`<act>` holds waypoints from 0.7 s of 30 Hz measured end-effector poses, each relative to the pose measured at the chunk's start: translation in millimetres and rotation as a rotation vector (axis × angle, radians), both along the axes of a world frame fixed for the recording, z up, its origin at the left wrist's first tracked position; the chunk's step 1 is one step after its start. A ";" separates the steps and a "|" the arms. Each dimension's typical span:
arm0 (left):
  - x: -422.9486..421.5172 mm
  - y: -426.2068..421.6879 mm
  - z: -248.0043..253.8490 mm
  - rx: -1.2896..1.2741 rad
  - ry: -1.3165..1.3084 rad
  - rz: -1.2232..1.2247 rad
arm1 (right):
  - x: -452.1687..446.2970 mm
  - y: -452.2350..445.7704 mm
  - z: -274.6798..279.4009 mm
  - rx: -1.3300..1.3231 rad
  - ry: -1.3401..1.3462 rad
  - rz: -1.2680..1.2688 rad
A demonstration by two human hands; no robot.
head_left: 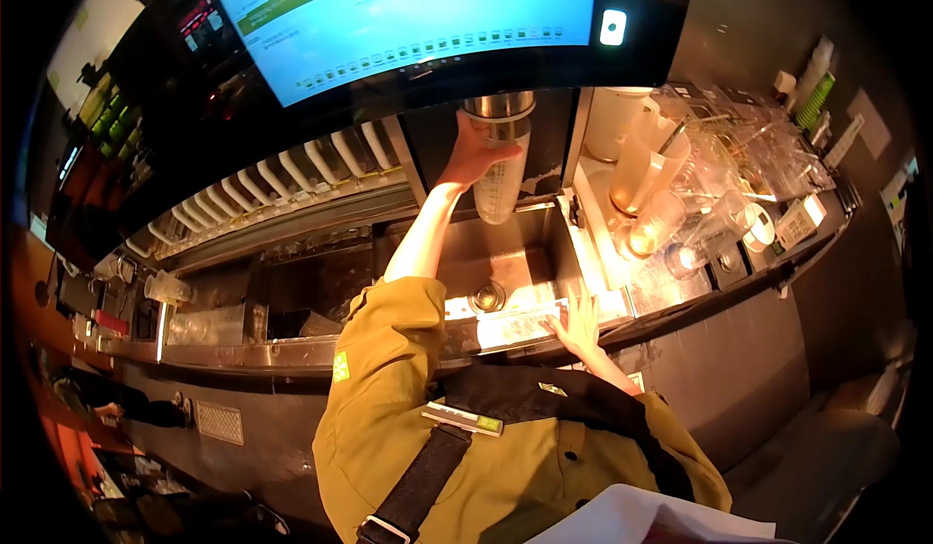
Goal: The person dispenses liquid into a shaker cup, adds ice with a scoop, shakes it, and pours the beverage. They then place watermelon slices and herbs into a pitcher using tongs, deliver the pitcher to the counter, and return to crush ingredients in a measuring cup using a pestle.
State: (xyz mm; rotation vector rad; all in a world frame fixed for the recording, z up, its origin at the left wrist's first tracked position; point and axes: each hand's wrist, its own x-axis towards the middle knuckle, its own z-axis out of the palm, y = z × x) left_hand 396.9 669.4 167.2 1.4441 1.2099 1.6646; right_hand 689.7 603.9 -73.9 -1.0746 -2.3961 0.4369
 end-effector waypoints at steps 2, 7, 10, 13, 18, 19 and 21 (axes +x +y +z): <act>0.8 -0.7 1.2 0.010 -0.010 -0.014 | -0.4 1.0 0.8 0.009 -0.016 -0.010; -1.1 5.0 -8.2 0.122 0.001 -0.014 | 0.5 1.0 -1.6 0.002 0.020 -0.008; 1.6 2.3 -6.9 0.094 -0.012 -0.019 | 1.0 1.3 -2.5 -0.002 0.026 -0.011; 3.1 2.5 -6.2 0.085 -0.025 -0.066 | 1.7 2.4 -3.6 0.004 0.009 -0.008; 4.8 5.9 -10.2 0.128 -0.017 -0.032 | 1.9 1.1 -0.6 0.009 0.016 -0.016; 3.8 7.2 -10.8 0.129 -0.006 -0.023 | 2.0 0.8 0.4 0.008 0.013 -0.015; 4.1 8.2 -12.6 0.126 0.012 -0.007 | 2.3 -0.1 1.1 0.017 0.019 -0.017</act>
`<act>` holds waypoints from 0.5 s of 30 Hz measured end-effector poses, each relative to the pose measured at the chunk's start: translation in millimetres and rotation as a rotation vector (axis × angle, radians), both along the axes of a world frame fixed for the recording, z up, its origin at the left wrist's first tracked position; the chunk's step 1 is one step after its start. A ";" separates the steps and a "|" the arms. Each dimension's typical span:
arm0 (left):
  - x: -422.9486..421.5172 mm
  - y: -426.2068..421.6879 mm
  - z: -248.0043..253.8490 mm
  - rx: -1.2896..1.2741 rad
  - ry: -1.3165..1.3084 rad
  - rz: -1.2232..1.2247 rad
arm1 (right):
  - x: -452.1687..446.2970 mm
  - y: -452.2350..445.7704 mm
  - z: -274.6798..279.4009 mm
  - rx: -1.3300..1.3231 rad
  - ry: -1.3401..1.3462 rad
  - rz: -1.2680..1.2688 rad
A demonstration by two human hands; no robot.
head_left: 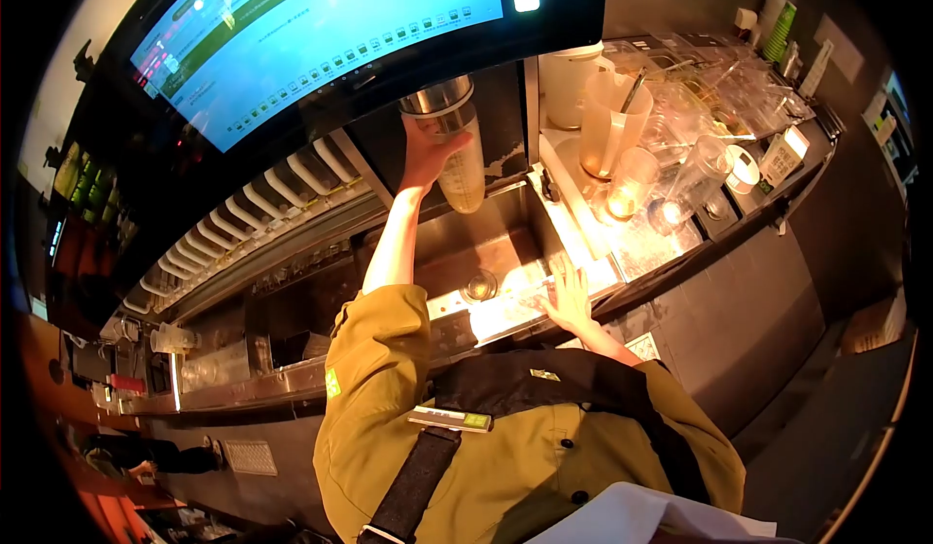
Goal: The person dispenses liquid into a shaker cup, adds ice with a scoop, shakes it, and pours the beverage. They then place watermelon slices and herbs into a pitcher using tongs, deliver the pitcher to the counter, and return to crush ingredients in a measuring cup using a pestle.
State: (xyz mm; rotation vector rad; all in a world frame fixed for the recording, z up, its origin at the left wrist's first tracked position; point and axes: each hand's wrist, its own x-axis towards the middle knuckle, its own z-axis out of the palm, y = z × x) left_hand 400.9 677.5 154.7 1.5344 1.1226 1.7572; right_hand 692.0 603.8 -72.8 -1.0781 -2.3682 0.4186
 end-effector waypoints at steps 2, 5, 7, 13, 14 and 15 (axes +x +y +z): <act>1.3 0.1 -1.3 0.009 -0.006 0.023 | -0.9 0.8 0.0 0.009 0.007 -0.004; 6.9 -2.8 -0.7 -0.027 -0.033 0.058 | -0.6 0.0 -3.3 0.010 0.012 -0.013; 5.9 -0.6 -1.9 -0.078 -0.029 0.094 | -1.2 0.8 -0.5 0.009 0.013 -0.008; 3.1 5.5 -8.0 0.056 -0.049 0.040 | -2.7 1.1 -4.2 0.008 0.013 -0.005; 1.9 7.4 -8.6 0.065 -0.042 0.031 | -2.2 1.2 -2.4 0.009 0.011 -0.006; 3.6 5.7 -4.7 0.034 -0.041 0.050 | -2.1 1.3 -2.2 0.010 0.013 -0.004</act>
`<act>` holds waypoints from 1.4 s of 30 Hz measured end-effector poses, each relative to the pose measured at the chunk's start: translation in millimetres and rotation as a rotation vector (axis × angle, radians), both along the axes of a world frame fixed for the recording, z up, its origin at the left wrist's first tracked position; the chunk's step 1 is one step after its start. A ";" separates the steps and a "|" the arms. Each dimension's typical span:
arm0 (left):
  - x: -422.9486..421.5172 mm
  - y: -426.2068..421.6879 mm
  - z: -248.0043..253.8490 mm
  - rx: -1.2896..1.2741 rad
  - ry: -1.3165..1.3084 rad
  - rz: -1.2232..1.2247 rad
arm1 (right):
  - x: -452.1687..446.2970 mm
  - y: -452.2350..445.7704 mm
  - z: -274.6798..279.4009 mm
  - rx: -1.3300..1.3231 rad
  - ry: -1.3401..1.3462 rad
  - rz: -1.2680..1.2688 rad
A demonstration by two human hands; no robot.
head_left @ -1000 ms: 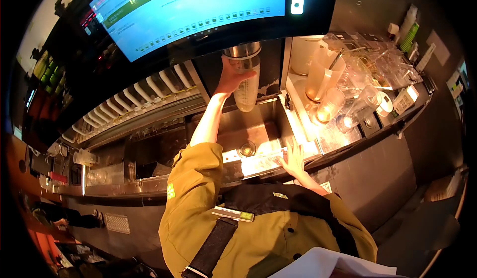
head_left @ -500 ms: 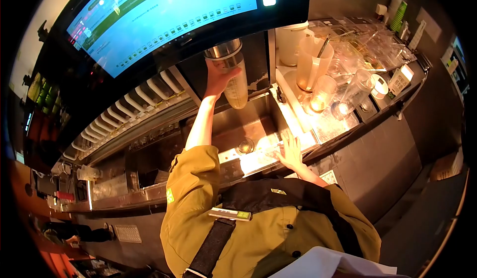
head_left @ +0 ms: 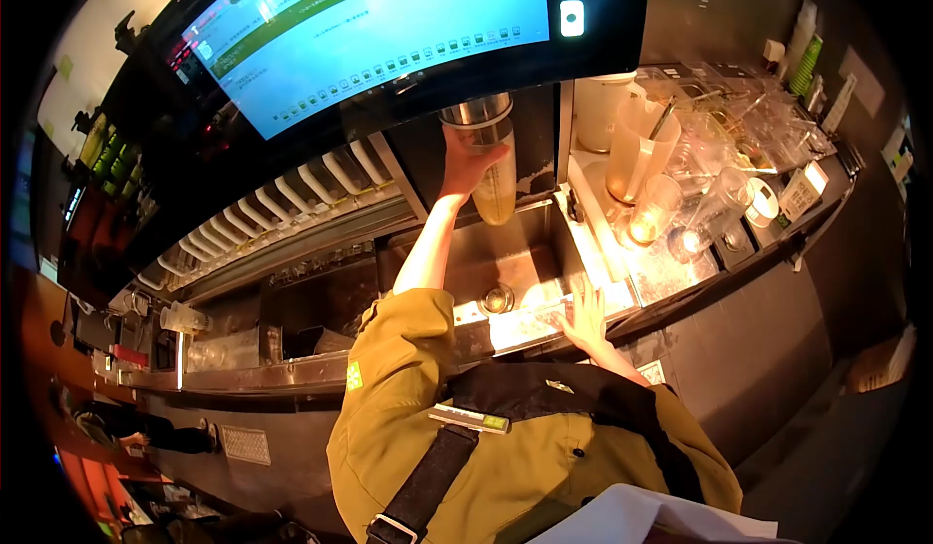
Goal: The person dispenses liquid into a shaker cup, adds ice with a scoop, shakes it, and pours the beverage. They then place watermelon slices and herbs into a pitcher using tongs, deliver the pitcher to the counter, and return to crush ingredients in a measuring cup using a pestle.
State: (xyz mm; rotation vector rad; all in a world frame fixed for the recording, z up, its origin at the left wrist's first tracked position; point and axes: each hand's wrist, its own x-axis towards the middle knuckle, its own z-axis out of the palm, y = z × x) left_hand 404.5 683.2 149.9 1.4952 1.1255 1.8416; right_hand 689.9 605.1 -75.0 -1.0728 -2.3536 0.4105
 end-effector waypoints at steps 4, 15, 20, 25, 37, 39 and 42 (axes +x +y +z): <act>5.0 -6.0 5.0 -0.007 -0.025 0.025 | -0.2 0.1 -1.8 0.010 0.003 0.006; 5.2 -5.8 4.7 -0.032 0.009 0.038 | 1.7 -1.2 0.1 -0.014 -0.010 -0.001; -1.8 1.1 -4.4 -0.026 0.000 0.034 | 1.7 -0.7 -2.2 0.007 -0.020 -0.005; 5.5 -2.8 0.8 0.009 0.003 0.019 | 2.4 -0.6 -3.6 0.036 -0.003 -0.009; 3.7 8.5 -7.3 0.030 0.046 0.142 | 4.1 0.2 -8.6 0.058 -0.004 -0.034; -2.2 12.7 -15.5 0.056 0.073 0.184 | 4.7 -1.1 -6.4 0.040 0.004 -0.032; 1.6 12.7 -11.2 0.047 0.025 0.155 | 6.8 -1.6 -0.4 0.034 -0.030 -0.026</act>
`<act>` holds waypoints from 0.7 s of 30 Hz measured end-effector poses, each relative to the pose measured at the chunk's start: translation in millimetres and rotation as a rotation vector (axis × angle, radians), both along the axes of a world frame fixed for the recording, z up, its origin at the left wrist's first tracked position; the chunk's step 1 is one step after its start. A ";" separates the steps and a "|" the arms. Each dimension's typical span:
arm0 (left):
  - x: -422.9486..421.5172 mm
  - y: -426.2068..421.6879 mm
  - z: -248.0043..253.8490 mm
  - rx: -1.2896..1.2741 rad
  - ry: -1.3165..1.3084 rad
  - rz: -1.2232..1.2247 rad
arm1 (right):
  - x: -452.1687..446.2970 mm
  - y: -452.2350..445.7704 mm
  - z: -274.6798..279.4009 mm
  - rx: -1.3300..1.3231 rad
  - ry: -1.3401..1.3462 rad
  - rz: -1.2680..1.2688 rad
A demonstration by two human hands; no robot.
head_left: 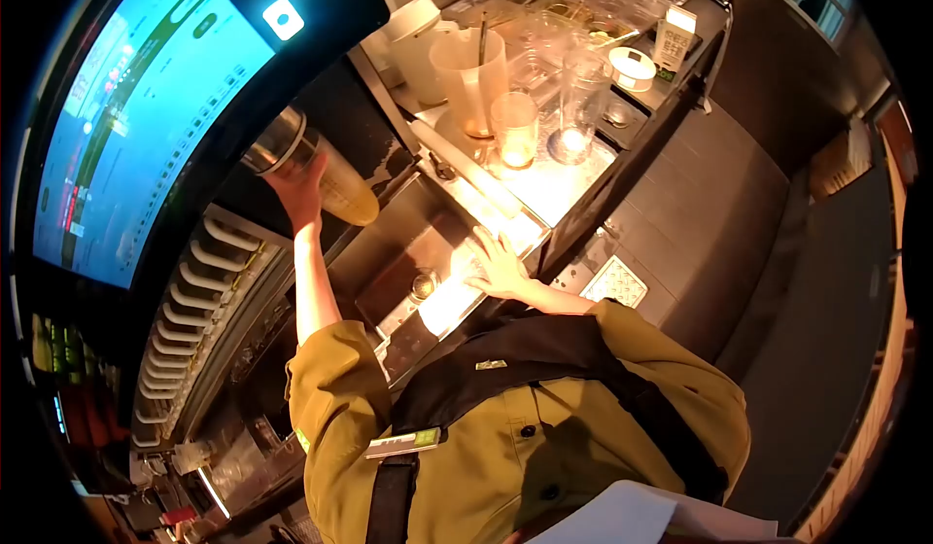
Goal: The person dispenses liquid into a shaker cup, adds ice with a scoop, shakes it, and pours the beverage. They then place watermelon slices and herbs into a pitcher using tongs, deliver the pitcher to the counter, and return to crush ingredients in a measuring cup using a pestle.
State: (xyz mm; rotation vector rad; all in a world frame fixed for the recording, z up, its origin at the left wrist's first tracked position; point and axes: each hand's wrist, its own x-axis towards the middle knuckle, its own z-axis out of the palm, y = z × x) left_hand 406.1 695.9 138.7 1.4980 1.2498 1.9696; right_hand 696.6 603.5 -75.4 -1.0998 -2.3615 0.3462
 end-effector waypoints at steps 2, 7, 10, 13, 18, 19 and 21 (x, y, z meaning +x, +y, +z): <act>3.0 -3.4 1.7 -0.008 -0.006 0.013 | 0.2 0.0 0.0 -0.008 0.008 0.006; -2.8 -1.1 -3.3 -0.098 0.026 0.138 | -0.9 2.1 -9.9 0.025 0.002 0.003; 3.7 0.7 -5.5 -0.072 -0.023 0.048 | 0.5 0.8 -6.9 0.013 -0.025 -0.025; -21.6 10.0 -23.7 -0.062 -0.052 0.035 | 0.8 3.9 1.3 -0.001 -0.141 0.064; 5.5 -6.4 4.1 -0.064 -0.093 -0.112 | -2.4 2.5 -0.2 0.014 0.070 0.036; 12.6 -6.7 7.5 0.092 -0.065 -0.091 | -2.6 2.2 0.3 -0.016 0.067 0.044; 1.2 1.2 -6.1 0.022 -0.143 -0.124 | -3.3 0.6 3.8 -0.070 0.068 0.047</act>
